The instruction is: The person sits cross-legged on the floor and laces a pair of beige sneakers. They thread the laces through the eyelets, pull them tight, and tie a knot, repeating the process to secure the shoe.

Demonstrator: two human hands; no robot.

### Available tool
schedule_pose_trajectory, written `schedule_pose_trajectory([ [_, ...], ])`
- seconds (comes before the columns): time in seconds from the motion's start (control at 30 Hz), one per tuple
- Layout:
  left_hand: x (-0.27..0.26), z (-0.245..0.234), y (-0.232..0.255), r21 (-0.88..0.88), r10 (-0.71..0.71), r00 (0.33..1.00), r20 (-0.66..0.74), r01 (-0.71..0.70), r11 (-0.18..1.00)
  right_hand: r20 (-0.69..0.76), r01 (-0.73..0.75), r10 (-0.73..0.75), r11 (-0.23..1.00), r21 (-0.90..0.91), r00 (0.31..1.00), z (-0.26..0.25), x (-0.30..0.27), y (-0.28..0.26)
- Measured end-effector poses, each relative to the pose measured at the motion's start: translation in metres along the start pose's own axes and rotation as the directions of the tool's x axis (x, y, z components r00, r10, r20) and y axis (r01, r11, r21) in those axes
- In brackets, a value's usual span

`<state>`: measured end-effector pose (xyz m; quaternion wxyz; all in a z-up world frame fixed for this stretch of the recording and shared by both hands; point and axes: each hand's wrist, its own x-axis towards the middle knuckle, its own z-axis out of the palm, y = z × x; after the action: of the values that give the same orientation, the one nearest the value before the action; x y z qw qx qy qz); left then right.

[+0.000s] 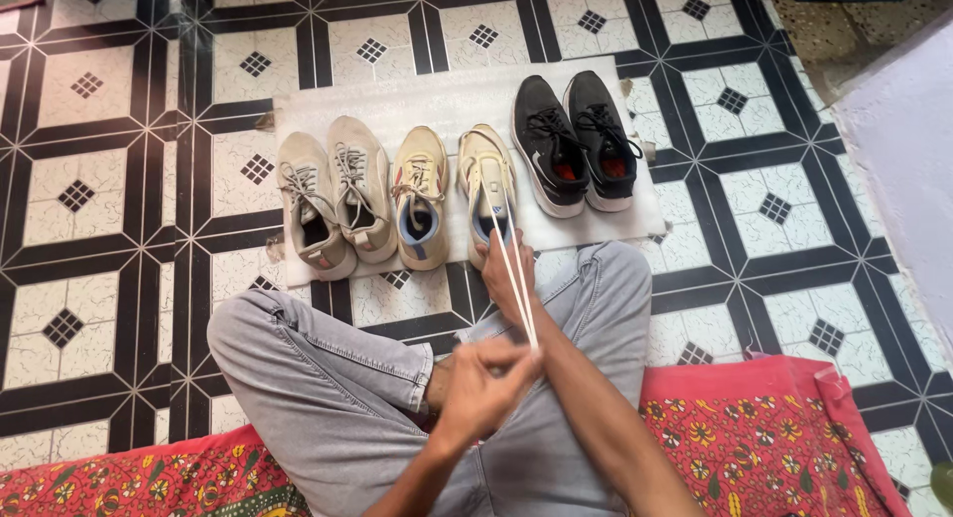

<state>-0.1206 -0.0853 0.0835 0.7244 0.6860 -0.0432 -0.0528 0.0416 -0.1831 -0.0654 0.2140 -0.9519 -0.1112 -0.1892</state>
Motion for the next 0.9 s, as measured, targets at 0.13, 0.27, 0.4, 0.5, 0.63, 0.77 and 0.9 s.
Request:
schedule_pose_trajectory([
  [0.13, -0.038, 0.002, -0.012, 0.135, 0.03, 0.997, 0.07, -0.039, 0.99, 0.118, -0.128, 0.124, 0.991, 0.027, 0.985, 0.004, 0.012, 0.01],
  [0.27, -0.089, 0.012, -0.03, 0.226, 0.351, 0.915, 0.198, -0.391, 0.892, 0.112, -0.124, 0.107, 0.981, 0.152, 0.988, 0.012, 0.025, 0.017],
  [0.4, -0.111, 0.01, -0.064, 0.263, 0.225, 0.814, 0.535, -0.414, 0.872, 0.141, -0.121, 0.105, 0.986, 0.111, 0.984, 0.011, 0.025, 0.019],
  [0.5, -0.115, 0.0, -0.088, 0.284, 0.167, 0.74, 0.651, -0.442, 0.851, 0.119, -0.085, 0.07, 0.989, 0.123, 0.99, 0.007, 0.022, 0.012],
  [0.63, -0.121, -0.005, -0.097, 0.297, 0.113, 0.65, 0.752, -0.487, 0.821, 0.092, -0.071, 0.064, 0.994, 0.079, 0.994, 0.0, 0.012, -0.006],
  [0.77, -0.107, -0.016, -0.084, 0.49, -0.176, 0.52, 0.836, -0.561, 0.668, 0.226, -0.135, 0.124, 0.99, 0.037, 0.966, -0.017, 0.003, -0.012],
  [0.9, -0.071, -0.062, -0.052, 0.597, -0.054, 0.682, 0.729, -0.595, 0.538, 0.288, -0.037, -0.007, 0.989, 0.146, 0.958, -0.042, 0.001, 0.001],
])
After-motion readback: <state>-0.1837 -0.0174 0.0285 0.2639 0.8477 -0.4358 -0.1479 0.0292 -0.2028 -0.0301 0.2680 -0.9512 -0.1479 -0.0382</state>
